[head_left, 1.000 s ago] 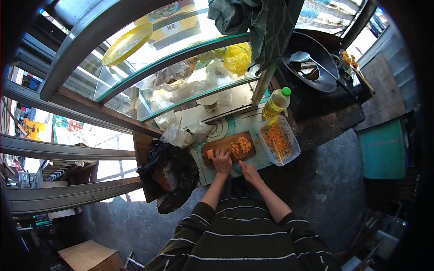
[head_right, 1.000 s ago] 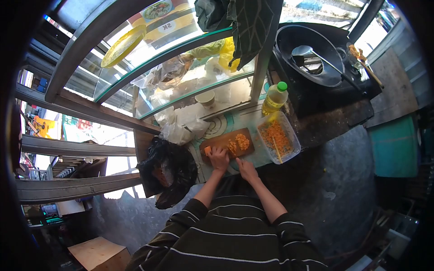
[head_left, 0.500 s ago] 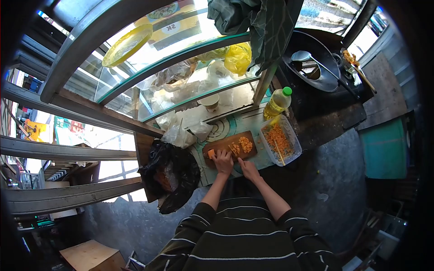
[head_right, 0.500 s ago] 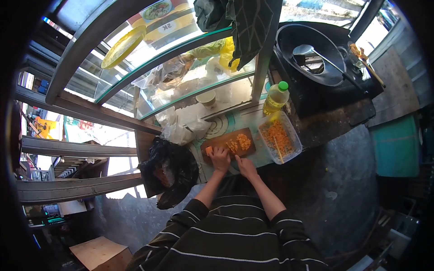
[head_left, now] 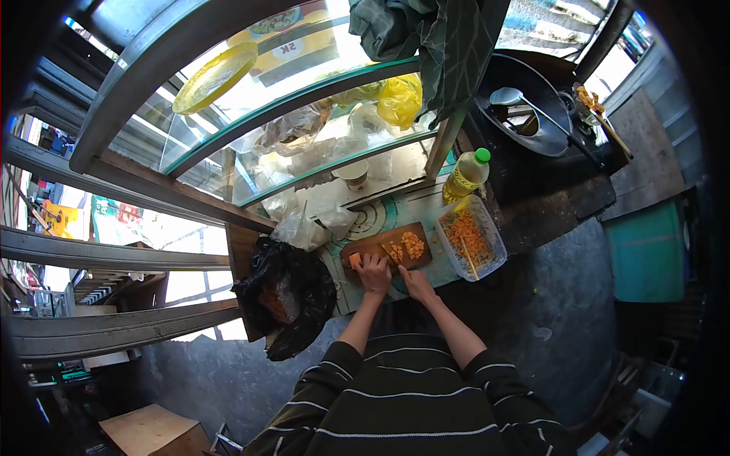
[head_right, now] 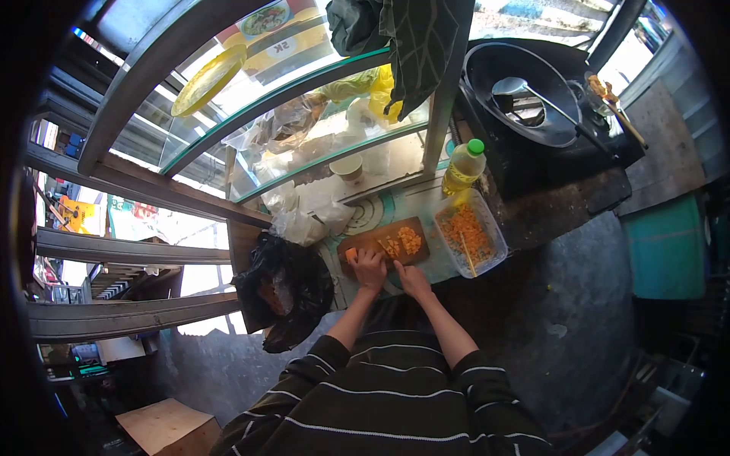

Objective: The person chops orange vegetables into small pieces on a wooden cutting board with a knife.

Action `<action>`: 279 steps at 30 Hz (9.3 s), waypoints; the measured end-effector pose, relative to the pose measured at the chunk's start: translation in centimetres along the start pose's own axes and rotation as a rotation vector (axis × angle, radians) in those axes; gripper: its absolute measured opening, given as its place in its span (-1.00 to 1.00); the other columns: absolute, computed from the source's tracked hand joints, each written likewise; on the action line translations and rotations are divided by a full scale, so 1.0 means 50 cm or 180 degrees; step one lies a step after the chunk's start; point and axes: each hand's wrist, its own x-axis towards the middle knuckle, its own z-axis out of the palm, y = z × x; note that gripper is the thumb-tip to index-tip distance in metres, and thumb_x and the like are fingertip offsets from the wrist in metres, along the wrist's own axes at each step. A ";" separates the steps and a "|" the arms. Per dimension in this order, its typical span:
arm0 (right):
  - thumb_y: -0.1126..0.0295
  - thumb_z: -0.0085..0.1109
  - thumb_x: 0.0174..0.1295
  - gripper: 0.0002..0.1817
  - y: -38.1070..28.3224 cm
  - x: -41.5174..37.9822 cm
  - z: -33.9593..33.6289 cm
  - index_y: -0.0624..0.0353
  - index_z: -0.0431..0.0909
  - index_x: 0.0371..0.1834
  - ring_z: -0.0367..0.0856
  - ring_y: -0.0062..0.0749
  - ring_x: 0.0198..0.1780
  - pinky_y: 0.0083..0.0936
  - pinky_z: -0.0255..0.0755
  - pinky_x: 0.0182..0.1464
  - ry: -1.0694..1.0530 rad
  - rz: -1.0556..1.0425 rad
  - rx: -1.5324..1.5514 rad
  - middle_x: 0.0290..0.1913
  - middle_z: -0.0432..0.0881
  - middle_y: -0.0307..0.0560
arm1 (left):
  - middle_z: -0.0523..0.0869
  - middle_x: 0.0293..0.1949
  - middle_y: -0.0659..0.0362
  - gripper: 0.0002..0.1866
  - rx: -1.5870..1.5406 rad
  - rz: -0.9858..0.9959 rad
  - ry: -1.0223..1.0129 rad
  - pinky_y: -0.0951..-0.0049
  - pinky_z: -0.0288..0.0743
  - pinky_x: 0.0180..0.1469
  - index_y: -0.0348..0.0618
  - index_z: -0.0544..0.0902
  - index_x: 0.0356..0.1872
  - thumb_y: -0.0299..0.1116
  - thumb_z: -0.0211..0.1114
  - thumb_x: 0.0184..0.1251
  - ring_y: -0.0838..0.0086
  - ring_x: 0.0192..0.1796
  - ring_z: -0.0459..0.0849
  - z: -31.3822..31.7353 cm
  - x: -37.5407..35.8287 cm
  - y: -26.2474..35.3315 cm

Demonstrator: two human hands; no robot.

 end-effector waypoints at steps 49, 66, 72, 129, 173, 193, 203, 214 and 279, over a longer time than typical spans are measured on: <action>0.05 -0.16 0.25 -0.58 0.004 -0.106 -0.050 0.21 0.49 -0.42 0.57 0.08 -0.45 -0.10 0.44 -0.40 0.1119 -0.0253 -0.1232 -0.56 0.56 0.17 | 0.58 -0.36 0.24 -0.67 -0.0200 0.0196 -0.0064 0.24 0.11 -0.08 0.02 0.64 -0.22 -0.04 0.27 0.04 0.41 -0.19 0.45 0.026 0.058 0.030; 0.22 0.19 0.05 -0.73 0.017 -0.033 0.031 0.21 0.48 -0.33 0.56 0.00 -0.40 -0.21 0.42 -0.38 0.1178 -0.0737 -0.0645 -0.49 0.57 0.06 | 0.64 -0.46 0.31 -0.87 -0.0516 -0.0157 0.0276 0.35 0.18 -0.12 -0.03 0.66 -0.33 -0.32 0.27 0.08 0.45 -0.27 0.52 -0.056 0.032 -0.054; 0.24 0.17 0.06 -0.76 0.041 -0.021 0.043 0.18 0.46 -0.36 0.56 -0.03 -0.38 -0.21 0.42 -0.37 0.1355 -0.0991 -0.0693 -0.44 0.56 0.03 | 0.53 -0.24 0.24 -0.66 -0.0459 -0.0889 -0.0158 0.24 0.29 -0.07 -0.01 0.59 -0.15 -0.24 0.35 -0.02 0.33 -0.10 0.47 -0.084 -0.003 -0.098; 0.11 -0.31 0.34 -0.60 0.075 -0.010 -0.054 0.20 0.45 -0.33 0.49 0.21 -0.28 -0.02 0.32 -0.30 0.1383 -0.0042 -0.0181 -0.41 0.54 0.26 | 0.07 0.33 -0.10 -0.30 -0.1141 -0.0440 -0.0359 0.07 -0.16 0.35 -0.39 0.09 0.27 -0.09 0.03 0.26 0.14 0.40 -0.04 0.111 0.087 0.092; 0.16 -0.19 0.27 -0.63 0.085 -0.173 -0.311 0.23 0.50 -0.36 0.52 0.18 -0.27 -0.05 0.37 -0.27 0.1722 0.0348 -0.0085 -0.40 0.55 0.26 | 0.41 0.17 -0.01 -0.60 -0.3505 -0.2049 -0.0082 0.41 0.16 0.24 -0.35 0.36 0.14 -0.30 -0.11 0.40 0.23 0.21 0.36 0.142 0.180 0.400; 0.18 -0.03 0.20 -0.70 0.082 -0.207 -0.288 0.19 0.58 -0.31 0.56 -0.01 -0.32 -0.24 0.42 -0.30 0.2266 0.0140 -0.0618 -0.37 0.58 0.03 | 0.14 0.29 0.08 -0.23 -0.6157 -0.4224 -0.2201 0.07 0.19 0.13 0.10 0.02 0.34 0.26 -0.08 0.19 0.22 0.22 0.30 0.067 0.187 0.337; 0.31 0.13 0.11 -0.78 0.060 -0.215 -0.234 0.27 0.54 -0.33 0.59 -0.03 -0.36 -0.34 0.43 -0.32 0.2235 -0.0511 0.0495 -0.41 0.59 0.11 | 0.53 -0.12 0.19 -0.71 -0.2077 -0.0991 -0.1211 0.23 0.24 -0.03 -0.06 0.62 -0.21 -0.20 0.28 0.04 0.33 -0.09 0.45 0.091 0.183 0.100; 0.38 0.13 0.07 -0.74 0.097 -0.074 -0.097 0.21 0.54 -0.16 0.55 -0.10 -0.51 -0.33 0.38 -0.43 0.2184 -0.0686 0.0086 -0.63 0.48 0.07 | 0.46 -0.14 0.12 -0.76 0.0820 0.0645 -0.1967 0.03 0.13 0.08 -0.14 0.65 -0.40 -0.21 0.19 -0.01 0.27 0.03 0.36 0.105 0.186 0.183; 0.48 0.21 0.04 -0.78 0.139 -0.161 -0.191 0.23 0.56 -0.21 0.43 -0.43 -0.49 -0.53 0.30 -0.44 0.2852 -0.0761 0.0850 -0.43 0.41 -0.11 | 0.57 -0.36 0.26 -0.87 -0.1150 0.1191 -0.0260 0.30 0.16 -0.11 0.01 0.65 -0.33 -0.31 0.25 0.07 0.38 -0.19 0.48 -0.007 0.222 0.260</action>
